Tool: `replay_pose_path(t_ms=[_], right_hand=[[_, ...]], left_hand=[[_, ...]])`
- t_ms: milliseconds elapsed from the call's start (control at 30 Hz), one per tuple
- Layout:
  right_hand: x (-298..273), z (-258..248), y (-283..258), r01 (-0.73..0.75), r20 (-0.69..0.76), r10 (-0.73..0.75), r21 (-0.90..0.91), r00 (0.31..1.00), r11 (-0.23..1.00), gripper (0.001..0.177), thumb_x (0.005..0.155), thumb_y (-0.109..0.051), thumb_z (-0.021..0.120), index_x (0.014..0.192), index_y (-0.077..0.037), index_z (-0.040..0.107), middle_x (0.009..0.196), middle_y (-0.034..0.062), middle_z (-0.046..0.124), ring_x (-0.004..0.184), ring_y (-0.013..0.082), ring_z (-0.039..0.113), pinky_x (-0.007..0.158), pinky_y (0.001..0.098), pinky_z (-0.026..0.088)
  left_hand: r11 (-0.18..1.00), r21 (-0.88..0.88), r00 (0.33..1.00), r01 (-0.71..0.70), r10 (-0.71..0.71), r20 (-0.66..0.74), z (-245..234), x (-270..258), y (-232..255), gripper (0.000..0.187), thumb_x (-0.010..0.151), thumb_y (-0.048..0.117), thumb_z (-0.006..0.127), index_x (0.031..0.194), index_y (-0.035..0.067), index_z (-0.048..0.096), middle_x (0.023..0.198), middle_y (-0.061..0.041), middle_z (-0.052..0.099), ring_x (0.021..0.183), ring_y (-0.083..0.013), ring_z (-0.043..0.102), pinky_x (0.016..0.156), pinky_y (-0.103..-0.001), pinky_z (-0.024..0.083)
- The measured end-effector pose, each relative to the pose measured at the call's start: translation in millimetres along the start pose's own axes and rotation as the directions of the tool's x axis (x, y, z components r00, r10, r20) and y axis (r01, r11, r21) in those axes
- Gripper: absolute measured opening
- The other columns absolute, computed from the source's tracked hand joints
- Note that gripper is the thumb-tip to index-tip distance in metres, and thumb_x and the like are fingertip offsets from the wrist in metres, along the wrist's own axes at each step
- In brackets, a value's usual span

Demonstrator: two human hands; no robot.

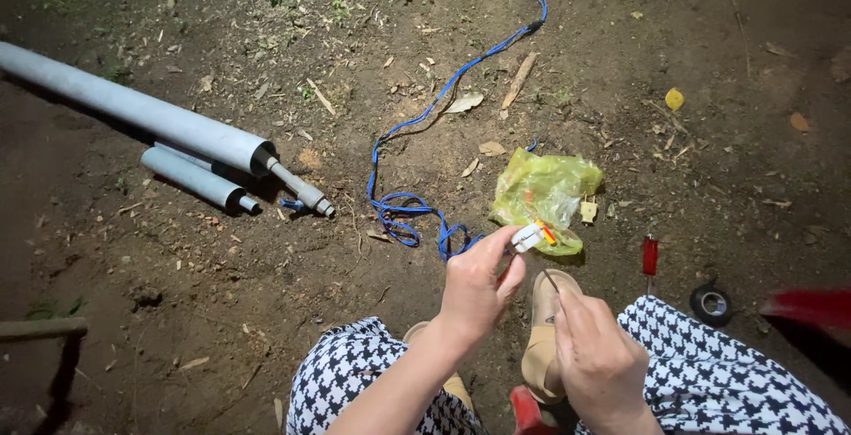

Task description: Wiring an electrical connector and preparing cables on the ground

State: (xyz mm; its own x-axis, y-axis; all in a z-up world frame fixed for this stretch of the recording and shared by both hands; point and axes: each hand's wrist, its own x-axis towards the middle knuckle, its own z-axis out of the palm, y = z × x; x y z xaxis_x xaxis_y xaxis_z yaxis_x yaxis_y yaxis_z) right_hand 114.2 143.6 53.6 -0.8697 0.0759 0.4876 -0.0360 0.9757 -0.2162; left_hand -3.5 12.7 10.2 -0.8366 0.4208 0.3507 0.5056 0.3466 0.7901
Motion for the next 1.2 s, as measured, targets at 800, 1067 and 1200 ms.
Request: replay_pose_path(t_ms=[800, 1067, 1200], right_hand=[[8.6, -25.0, 26.8, -0.815, 0.532, 0.651, 0.524, 0.541, 0.25, 0.028, 0.096, -0.006, 0.065, 0.122, 0.003, 0.07, 0.104, 0.0152, 0.075, 0.091, 0.0178, 0.067, 0.085, 0.0286, 0.055], [9.4, -9.1, 26.9, -0.821, 0.681, 0.561, 0.571, 0.471, -0.003, 0.033, 0.095, -0.002, 0.062, 0.127, 0.005, 0.068, 0.116, 0.0161, 0.075, 0.099, 0.0183, 0.067, 0.09, 0.0293, 0.053], [19.3, -16.7, 21.3, -0.837, 0.697, 0.54, 0.546, 0.472, 0.026, 0.033, 0.093, -0.003, 0.063, 0.125, 0.005, 0.069, 0.118, 0.017, 0.078, 0.104, 0.019, 0.07, 0.093, 0.0305, 0.056]], left_hand=[[0.29, -0.843, 0.766, 0.453, -0.61, 0.202, -29.4, 38.6, -3.1, 0.03, 0.086, 0.004, 0.073, 0.117, 0.003, 0.071, 0.093, -0.008, 0.074, 0.073, -0.0093, 0.063, 0.059, -0.023, 0.051], [0.042, -0.913, 0.78, 0.405, -0.538, 0.321, -27.5, 39.6, -8.7, 0.035, 0.09, 0.012, 0.073, 0.122, 0.002, 0.064, 0.105, -0.016, 0.075, 0.083, -0.0203, 0.073, 0.062, -0.025, 0.056], [0.063, -0.912, 0.789, 0.405, -0.529, 0.314, -31.3, 48.2, 10.6, 0.037, 0.089, 0.014, 0.075, 0.123, 0.003, 0.064, 0.11, -0.014, 0.075, 0.089, -0.0199, 0.072, 0.069, -0.029, 0.057]])
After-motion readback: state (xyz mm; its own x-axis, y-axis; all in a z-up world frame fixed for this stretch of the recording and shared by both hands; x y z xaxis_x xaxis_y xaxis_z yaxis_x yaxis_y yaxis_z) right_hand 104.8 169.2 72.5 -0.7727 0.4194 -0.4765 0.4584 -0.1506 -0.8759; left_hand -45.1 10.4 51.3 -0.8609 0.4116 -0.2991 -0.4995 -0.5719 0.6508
